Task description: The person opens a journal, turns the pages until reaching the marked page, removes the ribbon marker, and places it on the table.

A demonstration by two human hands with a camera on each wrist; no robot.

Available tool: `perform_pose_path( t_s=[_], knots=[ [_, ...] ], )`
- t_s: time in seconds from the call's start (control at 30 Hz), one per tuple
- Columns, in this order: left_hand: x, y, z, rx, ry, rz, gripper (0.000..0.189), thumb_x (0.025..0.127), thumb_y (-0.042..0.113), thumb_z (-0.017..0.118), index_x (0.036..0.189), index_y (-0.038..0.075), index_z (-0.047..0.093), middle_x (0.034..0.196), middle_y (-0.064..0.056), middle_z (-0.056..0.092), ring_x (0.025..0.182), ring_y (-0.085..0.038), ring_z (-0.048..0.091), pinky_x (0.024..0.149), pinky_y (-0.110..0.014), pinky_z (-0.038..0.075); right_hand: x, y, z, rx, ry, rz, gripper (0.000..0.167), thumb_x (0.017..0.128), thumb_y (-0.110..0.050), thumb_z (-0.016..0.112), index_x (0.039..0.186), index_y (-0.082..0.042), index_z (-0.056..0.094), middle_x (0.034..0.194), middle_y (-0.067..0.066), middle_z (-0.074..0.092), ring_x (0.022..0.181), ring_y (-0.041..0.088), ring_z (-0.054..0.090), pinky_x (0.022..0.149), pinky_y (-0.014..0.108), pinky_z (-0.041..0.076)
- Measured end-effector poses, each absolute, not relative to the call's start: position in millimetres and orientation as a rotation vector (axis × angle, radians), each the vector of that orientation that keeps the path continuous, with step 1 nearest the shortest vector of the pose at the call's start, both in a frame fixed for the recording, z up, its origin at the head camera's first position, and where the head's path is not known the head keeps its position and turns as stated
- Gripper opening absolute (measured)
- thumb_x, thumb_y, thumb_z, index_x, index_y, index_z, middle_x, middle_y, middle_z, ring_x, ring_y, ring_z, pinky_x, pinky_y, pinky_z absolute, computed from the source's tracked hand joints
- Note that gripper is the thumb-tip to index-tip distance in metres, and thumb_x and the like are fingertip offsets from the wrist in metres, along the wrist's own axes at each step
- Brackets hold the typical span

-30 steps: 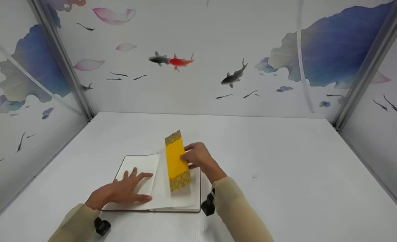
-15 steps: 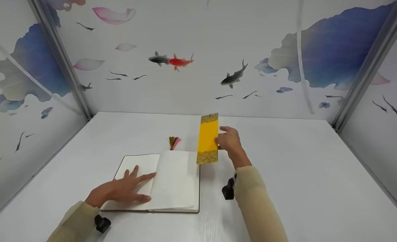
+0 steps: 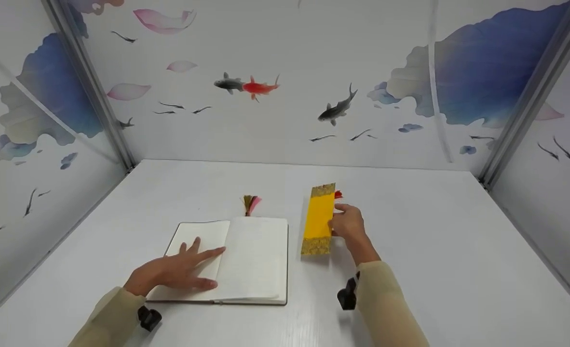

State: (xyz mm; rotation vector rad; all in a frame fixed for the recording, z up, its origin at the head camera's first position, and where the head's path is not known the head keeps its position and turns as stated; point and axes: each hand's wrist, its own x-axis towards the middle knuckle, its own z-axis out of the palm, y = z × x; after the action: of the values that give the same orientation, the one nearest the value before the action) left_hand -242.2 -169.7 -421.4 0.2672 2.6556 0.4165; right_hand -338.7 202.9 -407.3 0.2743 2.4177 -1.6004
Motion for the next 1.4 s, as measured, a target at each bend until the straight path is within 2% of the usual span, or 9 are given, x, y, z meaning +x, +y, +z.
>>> perform_pose_path(
  t_s=[0.23,0.33,0.53,0.8,1.0,1.03,1.13,1.27,1.4],
  knots=[
    [-240.3,-171.2,-421.2,0.253,2.641,0.418,0.087,0.083,0.074,0.061,0.157,0.045,0.023,0.168,-0.024,-0.001,0.153,-0.053,0.001,0.111,-0.081,0.011,-327.3,205.1,-417.7,0.341,2.428,-1.447,0.063,0.099,-0.005,0.054,0.155,0.004,0.027,0.152,0.031,0.041,0.130,0.037,0.055,0.106,0.042,0.051],
    [-240.7,-171.6,-420.5,0.257,2.645,0.414,0.088,0.083,0.075,0.060,0.157,0.046,0.023,0.168,-0.024,-0.001,0.153,-0.053,0.001,0.111,-0.081,0.011,-322.9,208.4,-420.4,0.361,2.465,-1.357,0.063,0.097,-0.006,0.056,0.152,0.007,0.030,0.148,0.031,0.043,0.117,0.035,0.061,0.102,0.039,0.053],
    [-242.7,-170.0,-419.9,0.276,2.644,0.407,0.087,0.084,0.075,0.059,0.157,0.046,0.022,0.168,-0.024,-0.002,0.153,-0.053,0.001,0.110,-0.082,0.011,-317.4,215.9,-429.1,0.340,2.560,-1.184,0.063,0.093,-0.009,0.064,0.145,0.012,0.035,0.125,0.029,0.056,0.085,0.023,0.065,0.077,0.027,0.060],
    [-244.2,-167.1,-418.6,0.298,2.642,0.392,0.085,0.086,0.072,0.059,0.157,0.045,0.021,0.168,-0.025,-0.001,0.152,-0.055,0.001,0.109,-0.083,0.013,-319.5,212.3,-425.9,0.323,2.634,-0.988,0.063,0.092,-0.008,0.063,0.143,0.016,0.035,0.124,0.030,0.053,0.081,0.023,0.061,0.073,0.023,0.058],
    [-243.3,-167.6,-421.3,0.294,2.633,0.397,0.087,0.085,0.073,0.060,0.157,0.045,0.021,0.168,-0.026,-0.002,0.152,-0.056,0.001,0.109,-0.083,0.013,-317.7,207.3,-424.6,0.284,2.653,-0.918,0.057,0.092,-0.005,0.060,0.139,0.020,0.038,0.122,0.031,0.054,0.071,0.019,0.058,0.063,0.021,0.055],
    [-243.0,-168.1,-422.1,0.288,2.629,0.398,0.088,0.084,0.074,0.060,0.157,0.045,0.021,0.168,-0.025,-0.002,0.152,-0.055,0.001,0.109,-0.083,0.012,-317.4,206.9,-425.1,0.274,2.653,-0.918,0.056,0.092,-0.004,0.059,0.138,0.020,0.038,0.121,0.031,0.054,0.068,0.018,0.058,0.062,0.021,0.055],
    [-242.8,-170.4,-422.8,0.282,2.623,0.400,0.090,0.083,0.076,0.060,0.157,0.045,0.020,0.168,-0.025,-0.003,0.152,-0.055,0.000,0.109,-0.083,0.012,-316.5,204.2,-424.8,0.250,2.659,-0.925,0.045,0.091,-0.003,0.058,0.128,0.020,0.045,0.099,0.024,0.058,0.059,0.015,0.055,0.056,0.021,0.053],
    [-243.9,-171.8,-420.2,0.292,2.628,0.395,0.090,0.083,0.077,0.059,0.158,0.046,0.019,0.167,-0.025,-0.004,0.152,-0.055,-0.001,0.108,-0.083,0.011,-316.1,199.6,-421.4,0.283,2.652,-0.938,0.031,0.092,-0.004,0.057,0.117,0.013,0.047,0.082,0.011,0.048,0.058,0.016,0.050,0.055,0.020,0.050],
    [-243.4,-171.4,-419.1,0.291,2.631,0.393,0.090,0.083,0.077,0.058,0.157,0.046,0.019,0.168,-0.025,-0.003,0.152,-0.055,0.000,0.109,-0.083,0.012,-315.5,197.5,-419.5,0.296,2.662,-0.909,0.033,0.094,-0.005,0.057,0.119,0.013,0.046,0.089,0.016,0.050,0.061,0.017,0.050,0.056,0.021,0.049]
  ],
)
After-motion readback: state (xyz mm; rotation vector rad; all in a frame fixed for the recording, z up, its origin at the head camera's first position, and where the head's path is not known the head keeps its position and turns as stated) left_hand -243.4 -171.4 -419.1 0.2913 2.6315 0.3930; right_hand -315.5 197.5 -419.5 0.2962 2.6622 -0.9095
